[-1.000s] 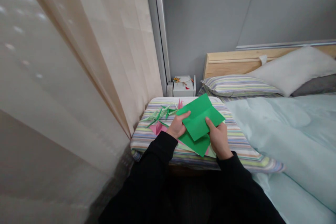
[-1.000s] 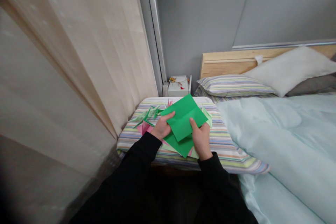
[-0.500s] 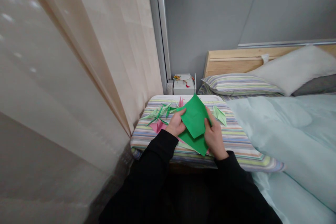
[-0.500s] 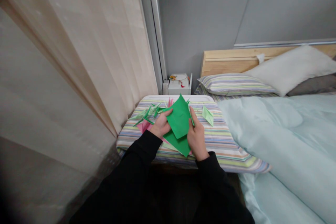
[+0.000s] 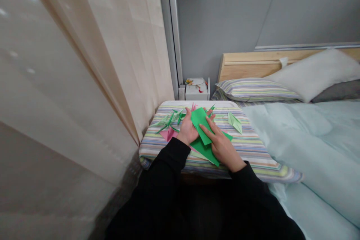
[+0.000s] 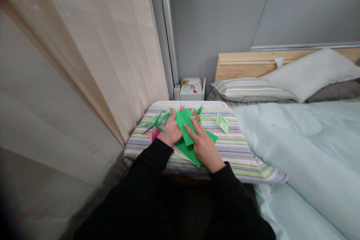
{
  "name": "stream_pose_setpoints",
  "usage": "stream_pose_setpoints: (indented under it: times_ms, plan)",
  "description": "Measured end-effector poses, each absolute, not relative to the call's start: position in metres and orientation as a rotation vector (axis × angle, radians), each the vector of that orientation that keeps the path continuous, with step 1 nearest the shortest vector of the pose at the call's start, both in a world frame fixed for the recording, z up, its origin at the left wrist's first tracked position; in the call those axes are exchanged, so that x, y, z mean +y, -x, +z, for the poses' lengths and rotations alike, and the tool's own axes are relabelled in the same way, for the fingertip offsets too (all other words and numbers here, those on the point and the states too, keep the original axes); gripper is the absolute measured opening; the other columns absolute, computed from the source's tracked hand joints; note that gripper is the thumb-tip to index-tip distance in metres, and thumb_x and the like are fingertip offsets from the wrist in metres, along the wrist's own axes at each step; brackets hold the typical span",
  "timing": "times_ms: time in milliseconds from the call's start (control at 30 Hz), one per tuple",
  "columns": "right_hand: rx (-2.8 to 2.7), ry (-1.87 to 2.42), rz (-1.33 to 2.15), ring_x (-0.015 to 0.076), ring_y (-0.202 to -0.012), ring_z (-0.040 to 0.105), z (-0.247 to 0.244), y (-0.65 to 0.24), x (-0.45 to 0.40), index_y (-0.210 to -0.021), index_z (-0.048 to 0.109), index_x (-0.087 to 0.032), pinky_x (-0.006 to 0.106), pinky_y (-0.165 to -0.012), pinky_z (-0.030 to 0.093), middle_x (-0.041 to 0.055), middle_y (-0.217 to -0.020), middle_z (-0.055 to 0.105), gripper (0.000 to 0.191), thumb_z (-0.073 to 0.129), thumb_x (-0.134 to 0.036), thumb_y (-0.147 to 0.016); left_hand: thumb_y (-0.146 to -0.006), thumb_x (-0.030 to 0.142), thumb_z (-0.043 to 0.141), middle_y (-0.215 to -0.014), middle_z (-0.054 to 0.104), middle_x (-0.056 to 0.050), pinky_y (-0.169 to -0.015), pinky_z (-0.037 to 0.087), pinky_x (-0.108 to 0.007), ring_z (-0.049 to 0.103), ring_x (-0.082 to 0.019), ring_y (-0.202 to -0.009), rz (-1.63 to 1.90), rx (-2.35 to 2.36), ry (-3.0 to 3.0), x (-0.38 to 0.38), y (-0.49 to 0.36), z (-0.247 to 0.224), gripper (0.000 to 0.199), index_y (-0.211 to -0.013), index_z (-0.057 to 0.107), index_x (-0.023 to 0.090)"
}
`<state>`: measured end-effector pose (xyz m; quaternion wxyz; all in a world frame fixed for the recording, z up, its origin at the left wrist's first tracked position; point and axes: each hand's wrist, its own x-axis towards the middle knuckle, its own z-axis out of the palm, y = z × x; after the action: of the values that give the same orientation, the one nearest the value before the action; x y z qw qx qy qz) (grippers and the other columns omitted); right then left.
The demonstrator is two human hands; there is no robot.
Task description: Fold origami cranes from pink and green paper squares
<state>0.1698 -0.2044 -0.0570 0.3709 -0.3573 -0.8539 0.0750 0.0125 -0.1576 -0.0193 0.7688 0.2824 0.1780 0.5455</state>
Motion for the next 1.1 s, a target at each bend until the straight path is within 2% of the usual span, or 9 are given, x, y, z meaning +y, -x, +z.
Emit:
stream_pose_setpoints:
  times_ms: [100, 200, 300, 400, 500, 633, 867, 1000, 1100]
  plan:
    - [-2.215, 0.89, 0.239, 0.0286, -0.159, 0.014, -0.052, -0.17, -0.208, -0.158, 0.04, -0.03, 0.057, -0.127, 0.026, 0.0007, -0.173, 0.013, 0.085, 0.041, 0.005, -0.081, -0.093, 0.039, 0.063, -0.131, 0.07, -0.015, -0.113, 0.046, -0.053, 0.06, -0.033, -0.132, 1.2, 0.425, -0.639, -0.157, -0.015, -0.022, 0.036, -0.122, 0.066, 0.018]
    - [-2.235, 0.856, 0.335, 0.0363, -0.158, 0.014, -0.04, -0.174, -0.216, -0.153, 0.05, -0.027, 0.062, -0.125, 0.025, 0.0067, -0.172, 0.017, 0.065, 0.063, -0.018, -0.09, -0.093, 0.027, 0.061, -0.124, 0.074, -0.015, -0.114, 0.046, -0.048, 0.063, -0.03, -0.129, 1.251, 0.5, -0.635, -0.155, -0.018, -0.025, 0.026, -0.113, 0.071, 0.015]
    - [-2.048, 0.85, 0.487, 0.0367, -0.152, 0.035, -0.027, -0.18, -0.225, -0.141, 0.062, -0.025, 0.061, -0.122, 0.032, 0.0115, -0.165, 0.038, 0.05, 0.066, -0.039, -0.093, -0.094, 0.026, 0.061, -0.115, 0.077, -0.016, -0.111, 0.049, -0.043, 0.069, -0.028, -0.12, 1.229, 0.56, -0.646, -0.155, -0.018, -0.027, 0.024, -0.107, 0.075, 0.011]
    - [-1.592, 1.005, 0.68, 0.0326, -0.116, 0.068, -0.023, -0.187, -0.225, -0.118, 0.073, -0.023, 0.05, -0.093, 0.06, 0.0136, -0.123, 0.073, 0.037, 0.065, -0.049, -0.092, -0.089, 0.026, 0.07, -0.105, 0.079, -0.014, -0.1, 0.055, -0.039, 0.075, -0.025, -0.098, 1.169, 0.579, -0.711, -0.158, -0.017, -0.028, 0.022, -0.103, 0.076, 0.01]
    - [-1.315, 1.045, 1.023, 0.0247, -0.073, 0.07, -0.029, -0.188, -0.216, -0.089, 0.072, -0.021, 0.035, -0.057, 0.06, 0.007, -0.077, 0.073, 0.04, 0.075, -0.06, -0.079, -0.078, 0.026, 0.082, -0.089, 0.079, -0.011, -0.083, 0.058, -0.035, 0.073, -0.019, -0.072, 1.069, 0.634, -0.788, -0.162, -0.018, -0.029, 0.022, -0.093, 0.076, 0.01]
    - [-1.233, 1.04, 1.221, 0.0152, -0.053, 0.058, -0.04, -0.183, -0.204, -0.082, 0.065, -0.02, 0.027, -0.048, 0.05, -0.0008, -0.06, 0.065, 0.045, 0.084, -0.059, -0.067, -0.069, 0.031, 0.089, -0.081, 0.078, -0.009, -0.072, 0.056, -0.033, 0.07, -0.019, -0.065, 1.048, 0.708, -0.852, -0.164, -0.02, -0.032, 0.03, -0.087, 0.076, 0.011]
    - [-1.491, 1.11, 1.222, 0.0098, -0.042, 0.041, -0.047, -0.189, -0.185, -0.08, 0.067, -0.017, 0.023, -0.042, 0.029, -0.0053, -0.049, 0.053, 0.035, 0.078, -0.05, -0.074, -0.062, 0.038, 0.092, -0.078, 0.076, -0.008, -0.074, 0.055, -0.032, 0.068, -0.018, -0.069, 1.121, 0.758, -0.952, -0.162, -0.023, -0.034, 0.04, -0.085, 0.074, 0.011]
    - [-1.481, 1.137, 1.24, 0.0131, -0.049, 0.052, -0.047, -0.205, -0.17, -0.083, 0.071, -0.015, 0.025, -0.046, 0.038, -0.0005, -0.057, 0.063, 0.032, 0.079, -0.044, -0.072, -0.067, 0.033, 0.087, -0.08, 0.074, -0.005, -0.072, 0.053, -0.028, 0.067, -0.015, -0.07, 1.123, 0.721, -0.945, -0.158, -0.023, -0.034, 0.033, -0.088, 0.071, 0.013]
    - [-1.365, 1.104, 1.364, 0.018, -0.056, 0.061, -0.048, -0.212, -0.162, -0.084, 0.073, -0.016, 0.028, -0.051, 0.046, 0.0031, -0.063, 0.07, 0.031, 0.082, -0.041, -0.069, -0.073, 0.019, 0.074, -0.086, 0.075, -0.007, -0.075, 0.054, -0.029, 0.07, -0.016, -0.075, 1.145, 0.815, -1.085, -0.152, -0.023, -0.04, 0.021, -0.093, 0.07, 0.013]
